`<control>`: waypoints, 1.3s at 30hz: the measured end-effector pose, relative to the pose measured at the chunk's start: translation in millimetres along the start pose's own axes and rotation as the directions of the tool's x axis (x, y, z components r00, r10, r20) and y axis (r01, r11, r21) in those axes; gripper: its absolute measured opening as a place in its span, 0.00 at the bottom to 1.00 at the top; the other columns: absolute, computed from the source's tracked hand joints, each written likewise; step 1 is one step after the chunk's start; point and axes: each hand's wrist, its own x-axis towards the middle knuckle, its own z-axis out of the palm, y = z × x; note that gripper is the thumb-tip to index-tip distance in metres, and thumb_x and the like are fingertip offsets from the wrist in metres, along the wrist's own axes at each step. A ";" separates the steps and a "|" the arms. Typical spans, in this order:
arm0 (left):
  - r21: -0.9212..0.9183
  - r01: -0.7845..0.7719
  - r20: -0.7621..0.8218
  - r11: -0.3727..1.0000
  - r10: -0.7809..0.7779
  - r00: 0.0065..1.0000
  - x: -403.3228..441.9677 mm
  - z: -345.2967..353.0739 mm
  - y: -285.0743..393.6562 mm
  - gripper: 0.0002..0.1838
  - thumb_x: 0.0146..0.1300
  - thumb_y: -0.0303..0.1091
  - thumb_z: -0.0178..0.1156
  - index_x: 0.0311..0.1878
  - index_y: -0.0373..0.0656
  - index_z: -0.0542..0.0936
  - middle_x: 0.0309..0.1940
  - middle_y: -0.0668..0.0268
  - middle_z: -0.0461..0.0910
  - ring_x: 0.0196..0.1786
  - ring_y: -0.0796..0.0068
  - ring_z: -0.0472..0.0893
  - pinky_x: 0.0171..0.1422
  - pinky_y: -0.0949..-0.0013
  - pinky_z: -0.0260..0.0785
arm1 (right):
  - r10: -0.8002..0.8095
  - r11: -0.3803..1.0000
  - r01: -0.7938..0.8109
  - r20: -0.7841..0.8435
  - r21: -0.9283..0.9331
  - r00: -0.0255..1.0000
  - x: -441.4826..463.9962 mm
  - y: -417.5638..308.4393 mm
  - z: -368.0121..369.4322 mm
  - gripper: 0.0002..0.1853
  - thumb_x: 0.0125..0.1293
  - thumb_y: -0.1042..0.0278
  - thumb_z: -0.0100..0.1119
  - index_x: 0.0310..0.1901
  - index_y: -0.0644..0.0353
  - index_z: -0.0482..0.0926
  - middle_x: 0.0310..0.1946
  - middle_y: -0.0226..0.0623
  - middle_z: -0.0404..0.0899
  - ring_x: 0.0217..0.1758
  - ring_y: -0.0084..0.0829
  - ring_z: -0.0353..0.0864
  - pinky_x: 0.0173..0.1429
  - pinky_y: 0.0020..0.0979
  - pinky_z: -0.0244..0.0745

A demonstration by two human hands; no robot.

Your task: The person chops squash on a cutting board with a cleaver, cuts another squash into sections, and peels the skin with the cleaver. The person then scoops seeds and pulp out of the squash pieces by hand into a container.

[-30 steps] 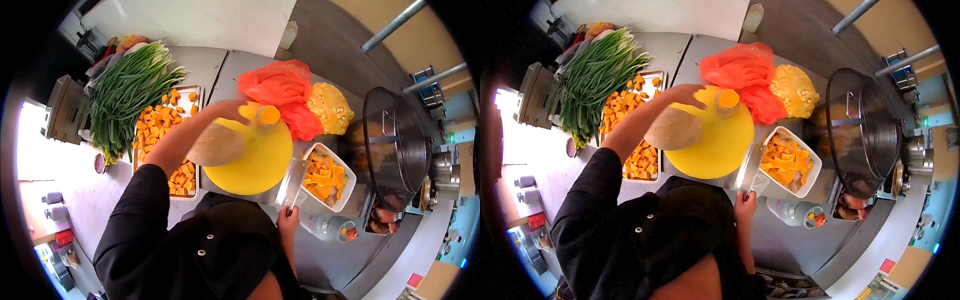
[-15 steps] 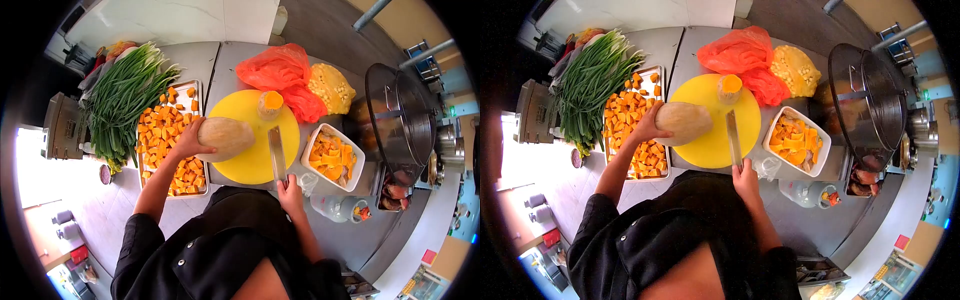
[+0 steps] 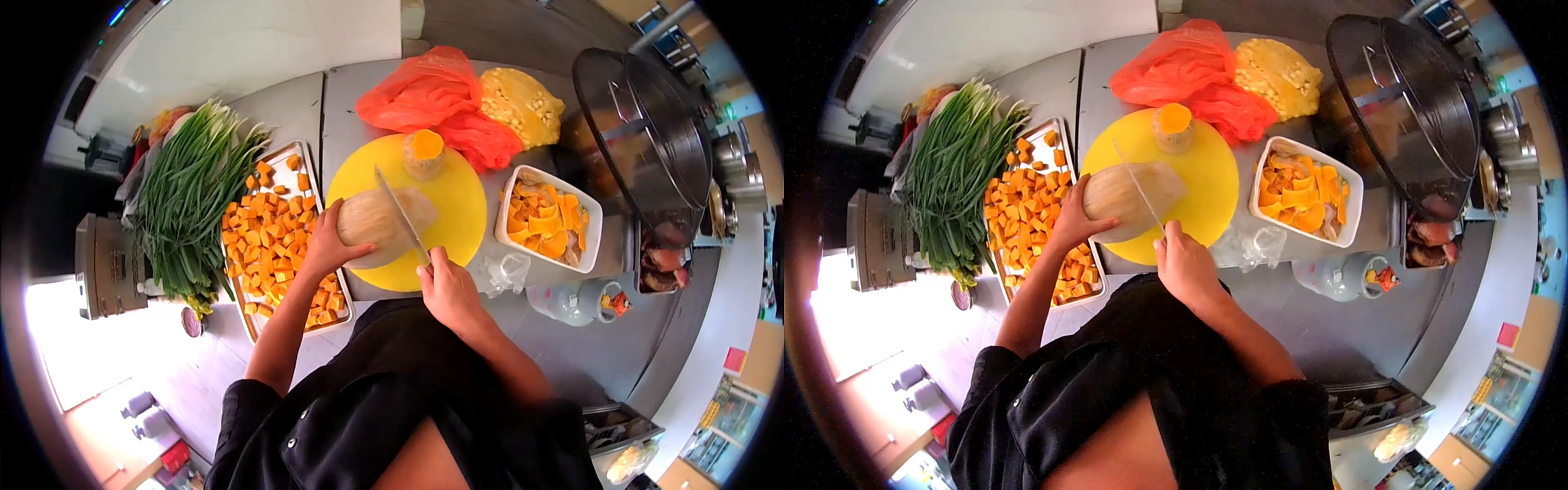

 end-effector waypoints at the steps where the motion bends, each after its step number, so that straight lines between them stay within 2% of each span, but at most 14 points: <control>1: -0.003 0.004 0.003 1.000 -0.004 1.000 0.9 0.9 -2.7 0.65 0.38 0.60 0.83 0.77 0.39 0.62 0.69 0.42 0.69 0.71 0.43 0.71 0.76 0.49 0.65 | -0.001 1.000 0.001 -0.001 0.008 1.000 -1.1 0.6 1.2 0.13 0.74 0.66 0.58 0.46 0.64 0.66 0.30 0.56 0.82 0.36 0.59 0.84 0.41 0.55 0.78; 6: -0.026 0.039 0.007 0.999 -0.039 0.999 -1.0 5.6 -8.3 0.67 0.37 0.59 0.85 0.78 0.38 0.60 0.69 0.44 0.69 0.71 0.47 0.73 0.74 0.52 0.67 | 0.013 1.000 -0.013 0.008 -0.009 1.000 -1.7 2.3 5.9 0.13 0.73 0.68 0.59 0.46 0.64 0.66 0.29 0.53 0.82 0.34 0.59 0.83 0.38 0.55 0.77; 13: -0.040 0.038 0.006 0.998 -0.038 0.999 -1.9 5.8 -6.9 0.65 0.38 0.56 0.85 0.78 0.39 0.61 0.69 0.45 0.69 0.70 0.47 0.73 0.74 0.51 0.67 | -0.029 0.999 0.029 0.006 -0.019 1.000 -2.7 6.6 7.0 0.13 0.74 0.65 0.58 0.47 0.64 0.67 0.30 0.54 0.81 0.34 0.56 0.85 0.38 0.52 0.80; 16: -0.054 0.030 0.023 0.998 -0.029 0.999 -0.2 6.4 -10.1 0.65 0.39 0.55 0.84 0.78 0.39 0.60 0.71 0.45 0.68 0.71 0.47 0.72 0.75 0.51 0.67 | -0.032 0.999 0.032 -0.002 -0.026 0.999 -1.9 5.9 4.3 0.13 0.73 0.66 0.58 0.47 0.64 0.67 0.30 0.55 0.81 0.34 0.56 0.84 0.39 0.52 0.80; 19: -0.036 0.016 0.010 0.999 -0.015 1.000 -0.8 6.0 -8.7 0.66 0.39 0.59 0.83 0.78 0.38 0.60 0.69 0.41 0.68 0.71 0.43 0.71 0.74 0.49 0.67 | -0.025 1.000 0.025 0.003 -0.003 1.000 -1.5 8.3 5.5 0.13 0.73 0.66 0.58 0.47 0.64 0.66 0.30 0.55 0.81 0.35 0.57 0.84 0.39 0.53 0.80; 23: -0.001 -0.020 0.016 1.000 0.020 1.000 -1.5 1.2 -8.4 0.64 0.42 0.58 0.83 0.78 0.38 0.61 0.69 0.42 0.69 0.70 0.45 0.72 0.74 0.51 0.67 | -0.002 1.000 0.001 0.032 0.017 0.999 0.0 6.0 1.3 0.13 0.74 0.65 0.58 0.46 0.64 0.65 0.30 0.56 0.81 0.36 0.59 0.84 0.41 0.55 0.78; 26: -0.337 0.077 0.148 0.938 -0.028 0.989 4.4 -12.7 -16.9 0.57 0.50 0.57 0.80 0.77 0.37 0.64 0.67 0.44 0.73 0.69 0.52 0.75 0.72 0.55 0.68 | 0.009 1.000 -0.009 0.047 0.000 0.999 1.2 6.7 1.0 0.13 0.74 0.65 0.58 0.46 0.64 0.65 0.31 0.56 0.82 0.36 0.59 0.84 0.41 0.55 0.79; 27: -0.497 0.185 0.183 0.848 -0.106 0.977 4.8 -16.9 -18.4 0.50 0.59 0.54 0.76 0.77 0.37 0.66 0.65 0.47 0.76 0.67 0.57 0.77 0.71 0.58 0.68 | 0.006 1.000 -0.006 0.042 -0.002 0.999 1.6 5.7 -0.1 0.13 0.74 0.65 0.58 0.46 0.64 0.65 0.31 0.56 0.82 0.37 0.59 0.84 0.41 0.55 0.78; 28: -0.590 0.326 0.221 0.738 -0.241 0.945 7.2 -20.5 -18.7 0.47 0.62 0.53 0.74 0.77 0.40 0.66 0.65 0.49 0.77 0.68 0.57 0.76 0.71 0.57 0.68 | 0.009 1.000 -0.010 0.046 0.005 0.999 1.7 5.3 -0.1 0.13 0.74 0.65 0.58 0.46 0.64 0.65 0.31 0.56 0.82 0.37 0.59 0.84 0.41 0.55 0.78; 30: -0.620 0.339 0.224 0.708 -0.254 0.941 9.5 -27.6 -19.5 0.47 0.60 0.54 0.75 0.77 0.42 0.67 0.66 0.47 0.75 0.69 0.56 0.75 0.71 0.58 0.69 | 0.018 1.000 -0.018 0.050 0.014 0.999 2.6 4.6 -0.6 0.13 0.74 0.65 0.58 0.46 0.64 0.65 0.31 0.56 0.82 0.37 0.59 0.84 0.41 0.55 0.78; 33: -0.327 0.114 0.087 0.938 -0.090 0.992 1.0 -22.7 -18.4 0.49 0.54 0.54 0.78 0.75 0.42 0.68 0.66 0.46 0.73 0.68 0.53 0.75 0.71 0.56 0.69 | 0.021 1.000 -0.022 0.041 0.020 0.999 1.9 4.4 -0.2 0.13 0.75 0.65 0.57 0.46 0.64 0.66 0.32 0.56 0.82 0.37 0.60 0.84 0.41 0.55 0.78; 36: -0.109 0.035 0.005 0.993 -0.034 0.999 -6.5 -10.9 -3.3 0.52 0.47 0.52 0.82 0.73 0.42 0.68 0.64 0.46 0.71 0.67 0.50 0.74 0.70 0.54 0.70 | 0.009 1.000 -0.009 -0.001 0.015 1.000 -0.3 0.3 -1.3 0.13 0.75 0.65 0.57 0.47 0.64 0.66 0.32 0.57 0.82 0.37 0.60 0.84 0.41 0.55 0.78; 37: -0.091 0.007 -0.033 0.996 -0.010 0.999 -5.8 -4.9 -8.4 0.54 0.43 0.49 0.84 0.72 0.42 0.67 0.62 0.47 0.71 0.66 0.49 0.74 0.69 0.53 0.71 | 0.004 1.000 -0.004 -0.008 0.014 1.000 -1.2 -3.4 -4.1 0.12 0.75 0.65 0.56 0.47 0.64 0.66 0.32 0.57 0.82 0.37 0.61 0.83 0.41 0.55 0.78; 39: -0.147 0.033 -0.015 0.989 -0.035 0.999 -6.4 -5.8 -6.8 0.54 0.43 0.49 0.84 0.72 0.41 0.67 0.62 0.47 0.71 0.66 0.49 0.74 0.69 0.53 0.71 | -0.006 1.000 0.007 -0.021 0.013 1.000 -3.4 -12.8 -11.2 0.12 0.76 0.65 0.55 0.47 0.64 0.66 0.32 0.58 0.82 0.37 0.61 0.83 0.41 0.55 0.78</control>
